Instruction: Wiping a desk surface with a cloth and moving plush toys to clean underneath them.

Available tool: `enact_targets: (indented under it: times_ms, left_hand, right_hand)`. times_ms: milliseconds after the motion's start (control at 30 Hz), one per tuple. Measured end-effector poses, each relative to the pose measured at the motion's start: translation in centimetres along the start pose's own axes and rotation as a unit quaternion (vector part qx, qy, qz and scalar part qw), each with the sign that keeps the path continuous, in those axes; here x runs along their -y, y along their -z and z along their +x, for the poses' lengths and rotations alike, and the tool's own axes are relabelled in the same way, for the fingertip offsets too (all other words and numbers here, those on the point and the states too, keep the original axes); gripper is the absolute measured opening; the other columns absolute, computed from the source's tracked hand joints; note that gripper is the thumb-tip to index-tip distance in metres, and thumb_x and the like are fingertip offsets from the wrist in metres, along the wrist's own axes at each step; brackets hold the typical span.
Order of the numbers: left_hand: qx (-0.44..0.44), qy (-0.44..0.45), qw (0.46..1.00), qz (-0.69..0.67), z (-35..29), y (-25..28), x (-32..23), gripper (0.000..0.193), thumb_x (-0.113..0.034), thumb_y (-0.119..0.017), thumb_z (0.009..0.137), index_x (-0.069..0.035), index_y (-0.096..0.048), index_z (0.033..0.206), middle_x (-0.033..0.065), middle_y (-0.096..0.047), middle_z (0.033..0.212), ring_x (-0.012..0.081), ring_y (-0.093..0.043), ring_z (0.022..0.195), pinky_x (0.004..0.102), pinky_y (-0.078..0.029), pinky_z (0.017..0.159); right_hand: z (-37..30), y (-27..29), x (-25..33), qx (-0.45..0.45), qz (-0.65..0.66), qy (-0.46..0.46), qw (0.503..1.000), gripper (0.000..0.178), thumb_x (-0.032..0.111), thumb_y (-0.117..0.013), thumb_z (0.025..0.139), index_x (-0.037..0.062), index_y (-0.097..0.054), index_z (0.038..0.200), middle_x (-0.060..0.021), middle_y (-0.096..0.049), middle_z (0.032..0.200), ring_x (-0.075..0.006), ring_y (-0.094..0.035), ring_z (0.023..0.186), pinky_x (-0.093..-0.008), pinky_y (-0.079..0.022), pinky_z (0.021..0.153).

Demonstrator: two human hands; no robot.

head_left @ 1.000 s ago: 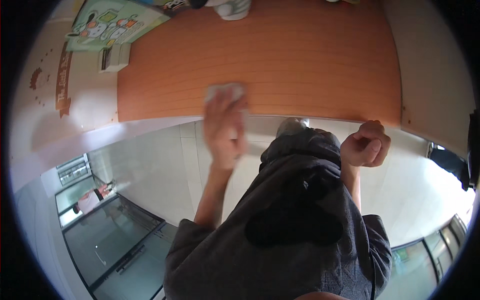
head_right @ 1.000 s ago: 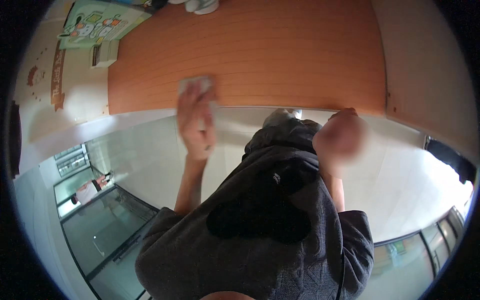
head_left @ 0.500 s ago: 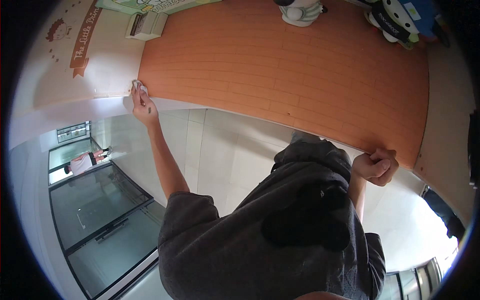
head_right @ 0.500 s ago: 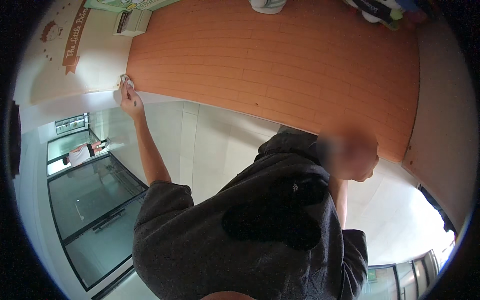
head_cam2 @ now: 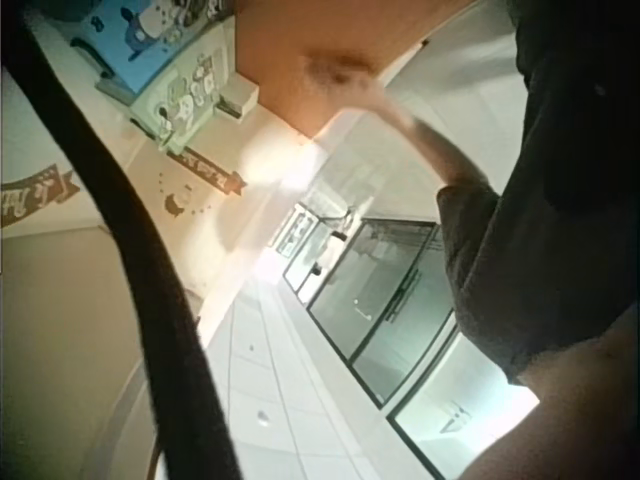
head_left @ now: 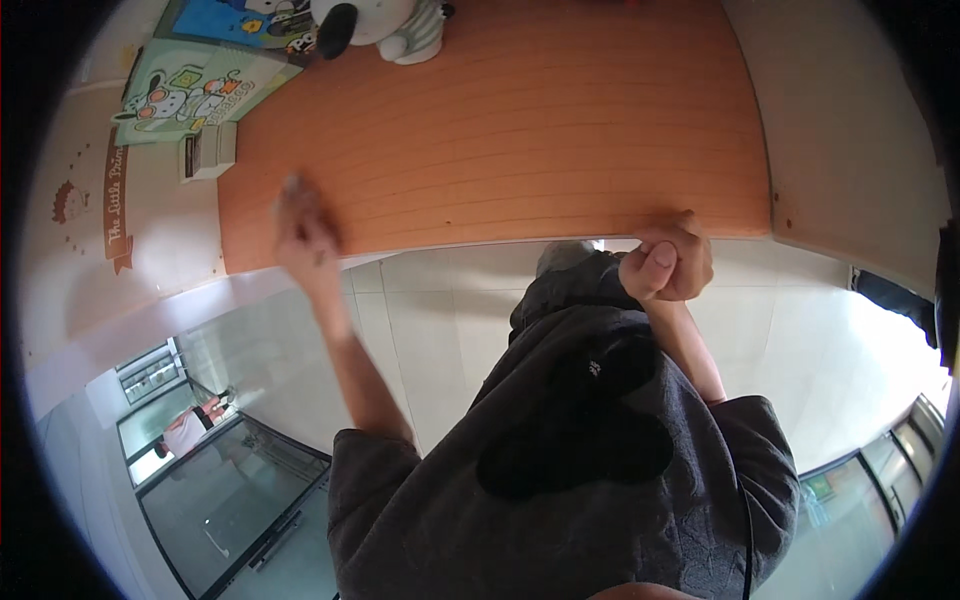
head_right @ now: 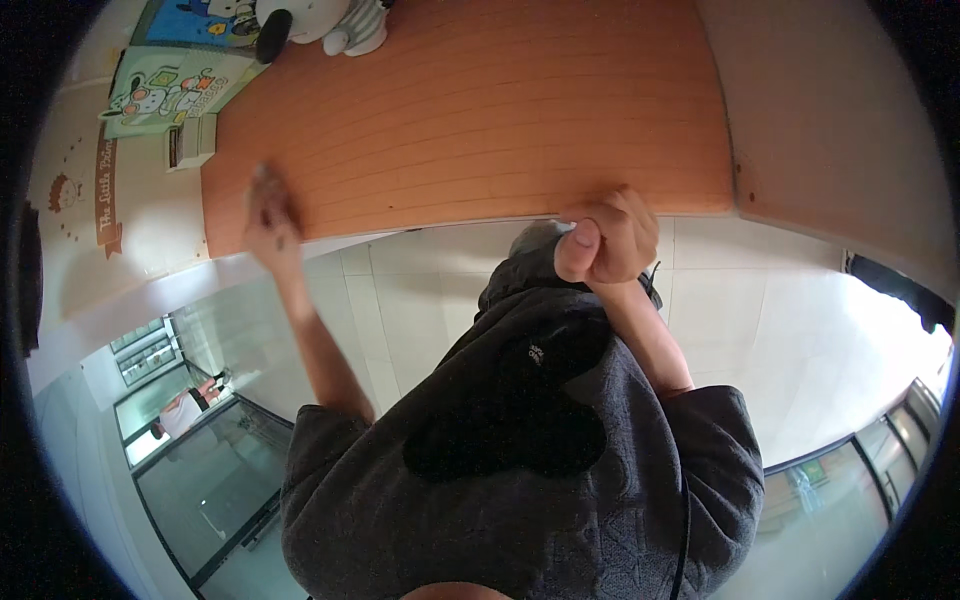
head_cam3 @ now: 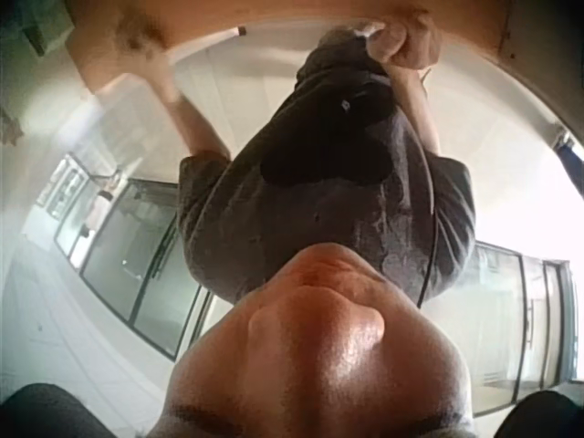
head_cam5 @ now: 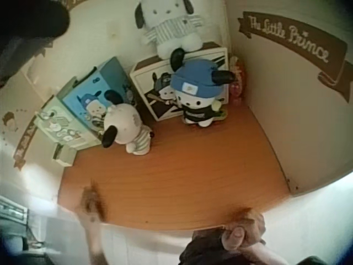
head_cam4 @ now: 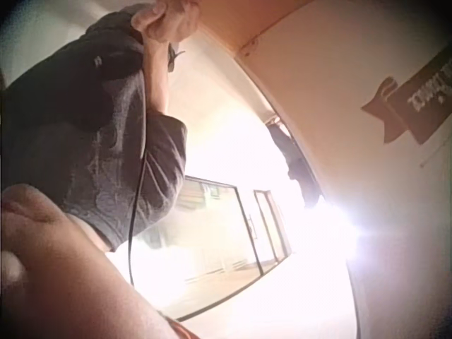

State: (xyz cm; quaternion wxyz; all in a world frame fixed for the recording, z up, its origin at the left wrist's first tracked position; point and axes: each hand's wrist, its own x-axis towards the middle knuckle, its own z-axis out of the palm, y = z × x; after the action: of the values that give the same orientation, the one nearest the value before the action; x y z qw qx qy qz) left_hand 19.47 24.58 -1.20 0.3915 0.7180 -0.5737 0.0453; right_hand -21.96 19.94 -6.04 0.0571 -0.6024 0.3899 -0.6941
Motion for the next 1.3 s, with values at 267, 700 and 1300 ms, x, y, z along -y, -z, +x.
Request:
enact_targets:
  times_ms: [267,700,1300]
  left_hand:
    - [0.239,-0.27,0.9,-0.247,-6.7,-16.1,-30.5,0.042,-0.017,-0.07,0.097,-0.01,-0.071,0.139,0.0106,-0.066,0.156,0.0357,-0.064,0.143,0.0468,-0.055,0.116]
    - [0.281,-0.313,0.871,-0.254,-6.0,-19.6,-34.2,0.03,-0.013,-0.066,0.103,-0.007,-0.074,0.131,0.0116,-0.064,0.16,0.0367,-0.057,0.152,0.0478,-0.045,0.127]
    - [0.25,-0.135,0.915,-0.287,10.1,-19.7,-19.3,0.018,-0.014,-0.072,0.106,-0.005,-0.082,0.117,0.0002,-0.074,0.079,0.0128,-0.054,0.062,0.0305,-0.044,0.059]
  right_hand:
    - [1.5,3.6,2.4,-0.088,0.145,-0.2,0.965,0.026,0.007,-0.052,0.1,0.0122,-0.056,0.074,0.0002,-0.054,0.067,-0.013,-0.041,0.06,-0.0274,-0.035,0.059]
    - [3.4,8.0,2.2,-0.095,0.041,-0.228,0.968,0.033,0.016,-0.048,0.109,0.0049,-0.064,0.083,-0.0031,-0.062,0.072,-0.012,-0.039,0.057,-0.026,-0.035,0.055]
    - [6.9,4.3,-1.5,0.177,-0.138,-0.105,0.969,0.018,0.015,-0.081,0.088,0.0063,-0.084,0.103,-0.0049,-0.077,0.1,-0.0206,-0.059,0.083,-0.0314,-0.051,0.08]
